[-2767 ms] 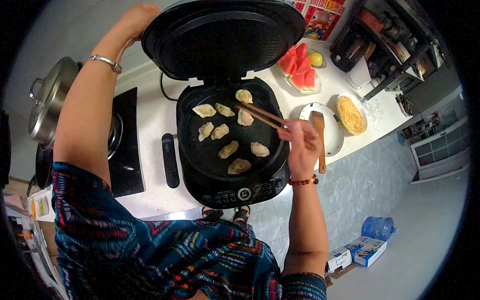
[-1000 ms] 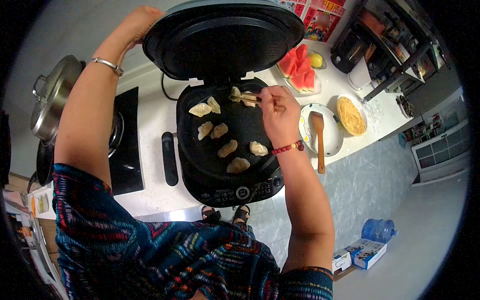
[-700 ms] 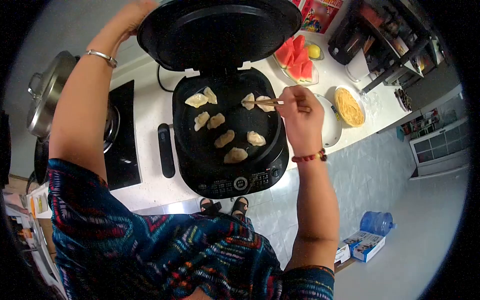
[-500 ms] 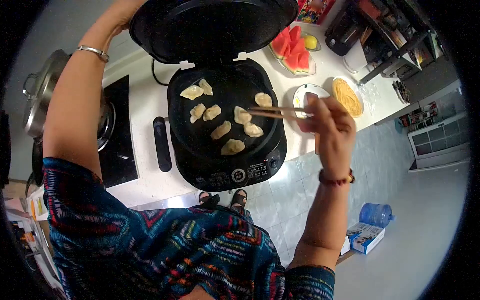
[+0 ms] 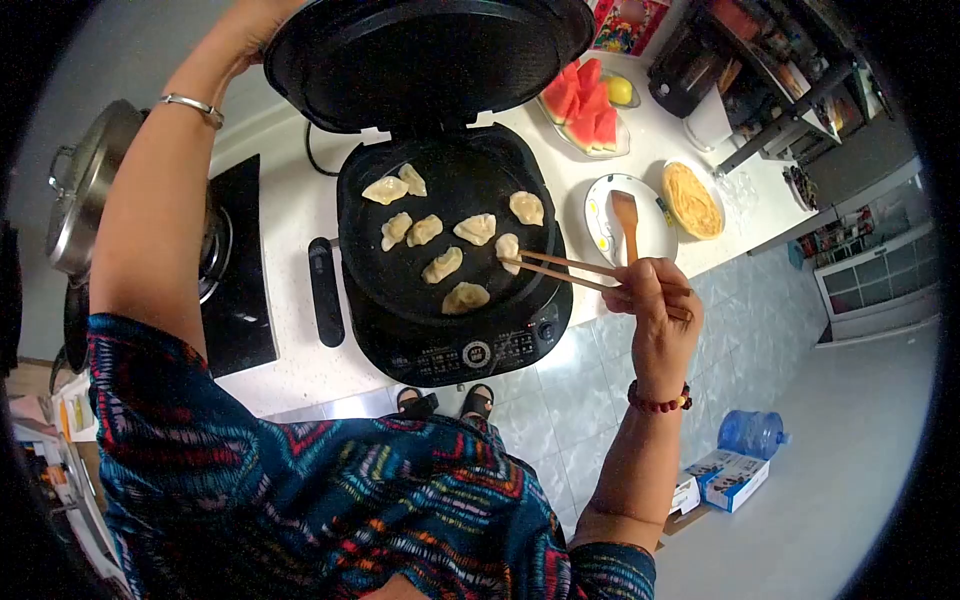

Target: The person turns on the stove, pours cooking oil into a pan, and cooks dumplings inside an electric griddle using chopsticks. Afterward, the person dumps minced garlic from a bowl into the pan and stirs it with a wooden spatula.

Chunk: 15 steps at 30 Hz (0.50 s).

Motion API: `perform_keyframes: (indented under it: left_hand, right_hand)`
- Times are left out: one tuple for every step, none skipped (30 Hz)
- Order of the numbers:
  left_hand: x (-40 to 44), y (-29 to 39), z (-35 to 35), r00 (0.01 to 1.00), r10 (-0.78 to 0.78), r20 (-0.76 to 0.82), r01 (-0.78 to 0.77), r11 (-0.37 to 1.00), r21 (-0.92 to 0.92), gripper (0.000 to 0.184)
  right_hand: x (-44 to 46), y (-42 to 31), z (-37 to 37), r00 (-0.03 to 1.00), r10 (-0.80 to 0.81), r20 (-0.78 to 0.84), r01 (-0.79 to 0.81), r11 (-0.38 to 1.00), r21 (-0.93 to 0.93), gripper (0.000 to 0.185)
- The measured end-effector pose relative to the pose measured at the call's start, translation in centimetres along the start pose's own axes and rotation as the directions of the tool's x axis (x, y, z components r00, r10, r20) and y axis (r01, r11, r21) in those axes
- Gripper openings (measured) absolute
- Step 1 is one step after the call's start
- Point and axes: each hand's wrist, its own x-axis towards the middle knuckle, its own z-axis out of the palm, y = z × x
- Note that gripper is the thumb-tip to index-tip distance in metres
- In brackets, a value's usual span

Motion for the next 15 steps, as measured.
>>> perform_keyframes:
  left_hand:
    - [0.7,-0.6,-0.1,0.983,0.159,0.087,-0.18,0.915,0.362,0.017]
    - [1.4,-1.3,-0.2,0.937,0.269,0.223,-0.349,0.674,0.651,0.017]
    - [1.2,-1.1,-0.2,0.938,0.268,0.222,-0.347,0.675,0.651,0.017]
    - [0.9,-0.8,-0.2,0.945,0.249,0.213,-0.327,0.67,0.666,0.017]
    - [0.7,-0.6,-0.2,0.951,0.231,0.204,-0.307,0.664,0.681,0.016]
    - [0.8,-0.6,-0.3,0.952,0.231,0.203,-0.306,0.665,0.681,0.016]
    - [0.8,-0.6,-0.3,0.942,0.246,0.227,-0.333,0.63,0.701,0.016]
    - [0.8,-0.5,-0.3,0.932,0.262,0.251,-0.36,0.594,0.719,0.016]
    - [1.3,-0.9,-0.3,0.932,0.264,0.249,-0.36,0.594,0.719,0.016]
    - [1.7,-1.4,-0.4,0.879,0.37,0.3,-0.447,0.422,0.789,0.015]
    - [2.2,-1.9,-0.4,0.811,0.458,0.363,-0.502,0.228,0.834,0.015]
    - [2.1,-1.9,-0.3,0.812,0.459,0.361,-0.5,0.226,0.836,0.015]
    - [2.1,-1.9,-0.3,0.827,0.443,0.345,-0.492,0.274,0.827,0.015]
    - [2.0,-1.9,-0.2,0.842,0.427,0.329,-0.481,0.32,0.816,0.015]
    - [1.5,-1.5,-0.3,0.843,0.428,0.328,-0.48,0.32,0.817,0.015]
  right_hand:
    - [0.0,-0.2,-0.1,1.0,0.0,0.002,0.0,1.0,0.0,0.021]
    - [-0.1,-0.4,-0.4,1.0,0.013,0.026,-0.012,1.0,-0.021,0.02]
    - [0.0,-0.6,-0.6,0.998,0.026,0.049,-0.024,0.999,-0.043,0.02]
    - [0.0,-0.7,-0.5,0.998,0.025,0.051,-0.023,0.999,-0.044,0.02]
    - [0.0,-0.9,-0.5,0.998,0.039,0.052,-0.037,0.998,-0.04,0.02]
    - [0.0,-1.0,-0.4,0.997,0.054,0.051,-0.052,0.998,-0.036,0.02]
    - [0.1,-0.8,-0.2,0.997,0.052,0.051,-0.05,0.998,-0.037,0.02]
    - [0.2,-0.4,0.1,1.0,0.022,0.01,-0.021,1.0,-0.02,0.02]
    - [0.5,0.0,0.4,0.999,-0.008,-0.031,0.008,1.0,-0.005,0.02]
    - [0.7,0.2,0.7,0.999,-0.027,-0.043,0.027,1.0,0.0,0.021]
    - [1.1,0.6,1.0,0.999,-0.03,-0.042,0.03,1.0,0.005,0.021]
    - [1.5,1.0,1.2,0.999,-0.023,-0.048,0.024,0.999,0.028,0.021]
    - [2.0,1.4,1.5,0.998,-0.015,-0.054,0.018,0.999,0.051,0.022]
    - [2.4,1.8,1.8,0.998,-0.032,-0.054,0.035,0.998,0.057,0.022]
    - [2.8,2.1,2.0,0.998,-0.034,-0.054,0.037,0.998,0.058,0.022]
